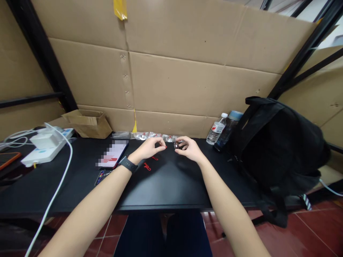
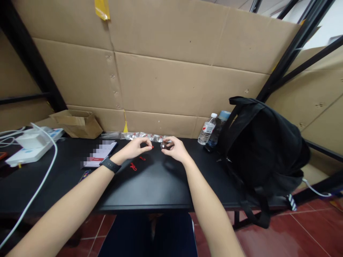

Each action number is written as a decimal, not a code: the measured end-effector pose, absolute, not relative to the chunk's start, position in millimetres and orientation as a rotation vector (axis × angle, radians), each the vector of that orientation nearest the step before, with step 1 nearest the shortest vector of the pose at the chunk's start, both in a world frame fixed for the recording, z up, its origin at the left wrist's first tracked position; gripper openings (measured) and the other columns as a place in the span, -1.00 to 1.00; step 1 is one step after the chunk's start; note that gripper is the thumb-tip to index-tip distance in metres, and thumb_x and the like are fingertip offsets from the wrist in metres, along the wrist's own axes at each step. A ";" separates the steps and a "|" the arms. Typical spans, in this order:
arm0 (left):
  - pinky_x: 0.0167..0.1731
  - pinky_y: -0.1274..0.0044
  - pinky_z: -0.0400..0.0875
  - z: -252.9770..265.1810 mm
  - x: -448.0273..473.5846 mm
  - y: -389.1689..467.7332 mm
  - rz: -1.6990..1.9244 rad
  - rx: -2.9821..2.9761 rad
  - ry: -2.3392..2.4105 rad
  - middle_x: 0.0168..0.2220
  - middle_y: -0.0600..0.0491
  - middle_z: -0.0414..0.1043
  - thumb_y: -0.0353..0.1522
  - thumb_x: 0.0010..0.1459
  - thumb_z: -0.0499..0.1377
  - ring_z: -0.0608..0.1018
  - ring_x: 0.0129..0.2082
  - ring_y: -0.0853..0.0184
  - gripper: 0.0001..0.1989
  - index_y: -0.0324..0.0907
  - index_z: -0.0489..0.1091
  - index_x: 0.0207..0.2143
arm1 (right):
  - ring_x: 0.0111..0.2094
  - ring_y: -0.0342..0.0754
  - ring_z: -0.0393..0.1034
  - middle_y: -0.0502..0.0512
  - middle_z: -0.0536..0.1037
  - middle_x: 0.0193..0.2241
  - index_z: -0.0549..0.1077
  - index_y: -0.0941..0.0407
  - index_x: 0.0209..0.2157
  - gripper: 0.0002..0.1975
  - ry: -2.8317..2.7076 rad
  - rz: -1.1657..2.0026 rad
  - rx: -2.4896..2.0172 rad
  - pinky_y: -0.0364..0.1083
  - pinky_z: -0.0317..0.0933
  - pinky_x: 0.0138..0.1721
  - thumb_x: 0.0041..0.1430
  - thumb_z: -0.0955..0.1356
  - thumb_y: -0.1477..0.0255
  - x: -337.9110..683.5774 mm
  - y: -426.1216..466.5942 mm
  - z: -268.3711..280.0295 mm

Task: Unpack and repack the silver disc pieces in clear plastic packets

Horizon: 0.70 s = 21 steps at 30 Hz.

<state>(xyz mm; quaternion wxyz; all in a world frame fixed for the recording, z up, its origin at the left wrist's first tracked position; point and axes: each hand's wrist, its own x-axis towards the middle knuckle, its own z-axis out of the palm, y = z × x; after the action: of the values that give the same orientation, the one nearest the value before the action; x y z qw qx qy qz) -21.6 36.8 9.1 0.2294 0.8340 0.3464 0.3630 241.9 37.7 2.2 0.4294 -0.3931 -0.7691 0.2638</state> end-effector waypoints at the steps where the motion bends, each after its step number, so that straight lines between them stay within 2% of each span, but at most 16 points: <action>1: -0.09 0.44 0.40 7.6 -20.6 38.0 1.035 2.278 0.964 -0.23 0.04 0.59 -0.26 0.23 0.24 0.58 -0.19 0.26 -0.86 -0.15 0.49 -0.30 | -0.20 -0.03 0.55 0.13 0.58 -0.04 0.53 0.06 -0.08 -0.55 -1.907 0.669 -0.934 -0.13 0.38 -0.32 -0.08 0.54 0.40 235.4 34.4 2.6; 6: -0.04 0.42 0.42 1.6 -14.2 39.7 1.131 2.180 1.015 -0.21 0.04 0.64 -0.26 0.18 0.31 0.63 -0.17 0.22 -0.81 -0.12 0.55 -0.17 | -0.16 -0.01 0.55 0.14 0.54 0.00 0.51 0.04 -0.07 -0.55 -1.840 0.732 -0.839 -0.11 0.42 -0.28 -0.06 0.54 0.39 215.1 24.2 1.0; 11: -0.08 0.42 0.43 -1.0 -10.3 38.9 1.150 2.248 1.073 -0.23 0.05 0.63 -0.24 0.28 0.23 0.62 -0.21 0.23 -0.82 -0.11 0.59 -0.26 | -0.13 0.00 0.55 0.14 0.52 0.01 0.51 0.03 -0.05 -0.55 -1.812 0.742 -0.812 -0.11 0.43 -0.25 -0.04 0.55 0.38 210.2 23.4 -2.5; 17: 0.14 0.29 0.34 -3.4 -4.3 38.1 1.325 2.335 1.137 -0.06 -0.02 0.44 -0.27 0.26 0.26 0.51 0.02 0.18 -0.87 -0.09 0.60 -0.27 | -0.09 0.01 0.55 0.15 0.50 0.03 0.50 0.03 -0.06 -0.55 -1.771 0.777 -0.768 -0.10 0.43 -0.23 -0.04 0.55 0.40 208.2 23.5 -2.6; 21: 0.21 0.21 0.24 -2.1 1.2 32.6 1.319 2.367 1.193 0.01 -0.01 0.39 -0.32 0.26 0.26 0.43 0.11 0.16 -0.91 -0.08 0.59 -0.26 | -0.10 0.02 0.56 0.14 0.51 0.01 0.50 0.04 -0.09 -0.56 -1.749 0.799 -0.744 -0.10 0.44 -0.23 -0.05 0.56 0.39 205.4 23.3 -3.4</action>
<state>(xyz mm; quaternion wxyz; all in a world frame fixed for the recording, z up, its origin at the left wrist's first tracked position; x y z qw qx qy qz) 1.2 32.6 -2.1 0.0903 0.7961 0.4013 0.4438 205.4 23.3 -3.4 0.5143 -0.3094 -0.7275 0.3325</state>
